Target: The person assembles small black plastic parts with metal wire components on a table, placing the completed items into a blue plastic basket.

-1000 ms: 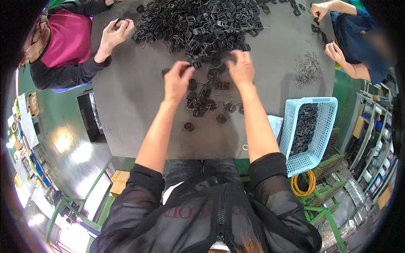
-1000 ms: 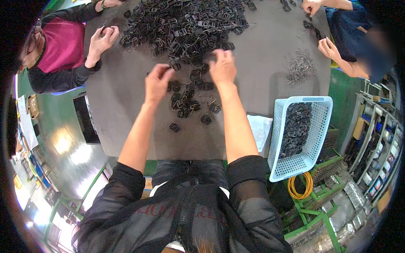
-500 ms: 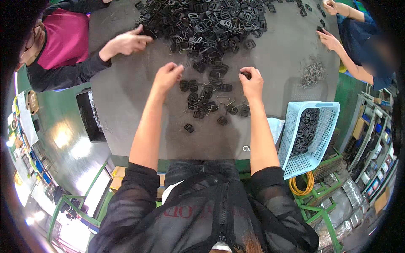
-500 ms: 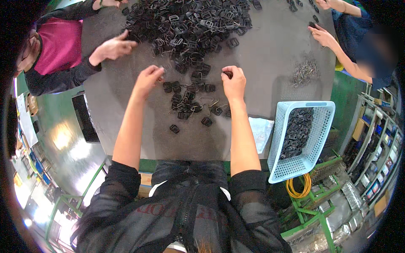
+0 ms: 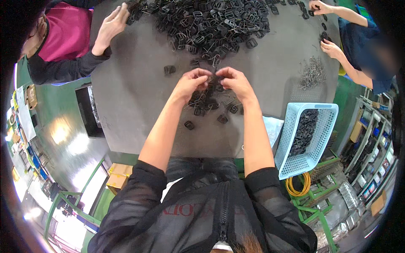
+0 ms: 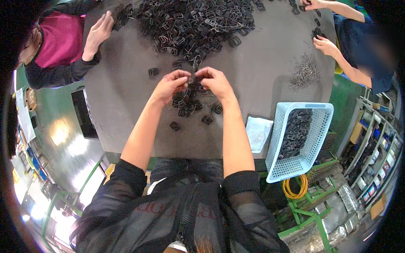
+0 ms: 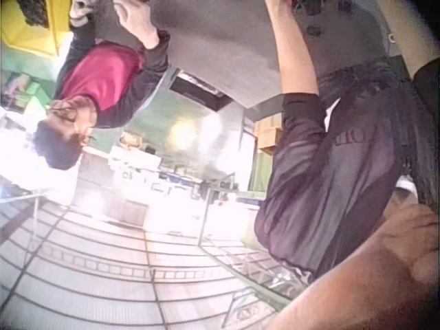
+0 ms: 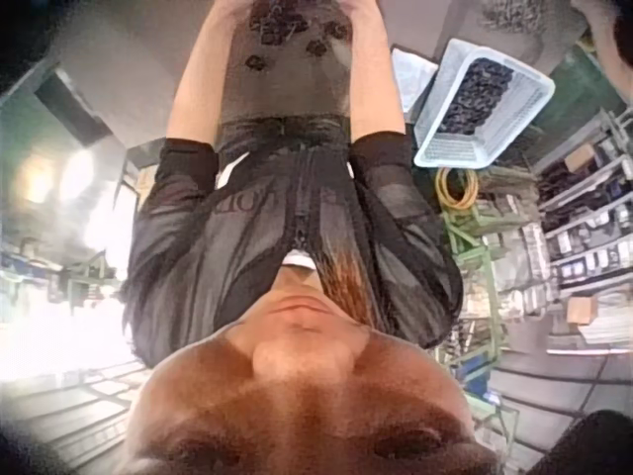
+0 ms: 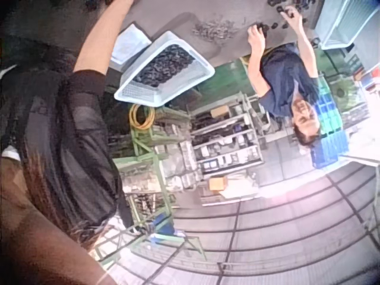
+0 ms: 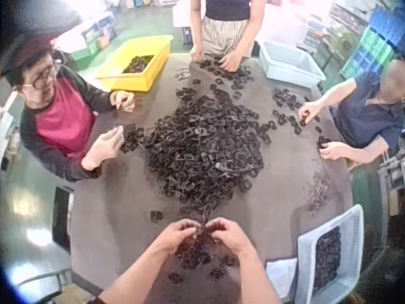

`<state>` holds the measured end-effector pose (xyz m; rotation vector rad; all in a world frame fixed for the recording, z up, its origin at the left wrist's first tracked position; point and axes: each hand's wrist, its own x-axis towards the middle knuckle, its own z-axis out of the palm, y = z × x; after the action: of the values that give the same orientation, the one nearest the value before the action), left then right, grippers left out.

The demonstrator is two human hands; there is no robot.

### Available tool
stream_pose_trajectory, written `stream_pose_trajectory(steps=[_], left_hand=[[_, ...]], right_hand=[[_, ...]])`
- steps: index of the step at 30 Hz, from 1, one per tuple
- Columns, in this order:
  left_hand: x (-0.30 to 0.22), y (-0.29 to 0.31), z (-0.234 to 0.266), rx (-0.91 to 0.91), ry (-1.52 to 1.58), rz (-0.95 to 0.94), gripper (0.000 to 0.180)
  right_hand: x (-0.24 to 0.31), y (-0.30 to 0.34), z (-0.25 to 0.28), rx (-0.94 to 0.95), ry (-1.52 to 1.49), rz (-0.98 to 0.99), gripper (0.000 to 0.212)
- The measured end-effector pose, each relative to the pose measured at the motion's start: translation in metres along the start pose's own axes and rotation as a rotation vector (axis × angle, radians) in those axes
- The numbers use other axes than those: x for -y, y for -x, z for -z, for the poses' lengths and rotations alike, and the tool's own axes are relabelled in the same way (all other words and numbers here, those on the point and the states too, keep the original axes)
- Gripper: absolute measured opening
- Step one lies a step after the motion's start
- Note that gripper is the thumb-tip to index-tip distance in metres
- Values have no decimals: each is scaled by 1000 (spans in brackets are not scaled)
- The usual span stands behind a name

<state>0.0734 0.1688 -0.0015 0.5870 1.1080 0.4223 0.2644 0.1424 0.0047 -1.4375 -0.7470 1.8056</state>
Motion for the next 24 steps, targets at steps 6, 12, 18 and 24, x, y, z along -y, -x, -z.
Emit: stream_pose_trajectory(steps=[6,12,18,24], left_hand=[[10,28,34,-197,-459,-32,21],[18,9,0,-738,-1160,-647,31],[29,4,-6,-589,-1224,-585,22],[8,4,18,-754,-1212,-777,36]], right_hand=[[-16,15,22,-241,-17,-223,24],[-21,-6,-45,-681,1006,32,51],[-17,6,-34,-279,1019,-21,34],[3,58,10,4,-159,-192,21]])
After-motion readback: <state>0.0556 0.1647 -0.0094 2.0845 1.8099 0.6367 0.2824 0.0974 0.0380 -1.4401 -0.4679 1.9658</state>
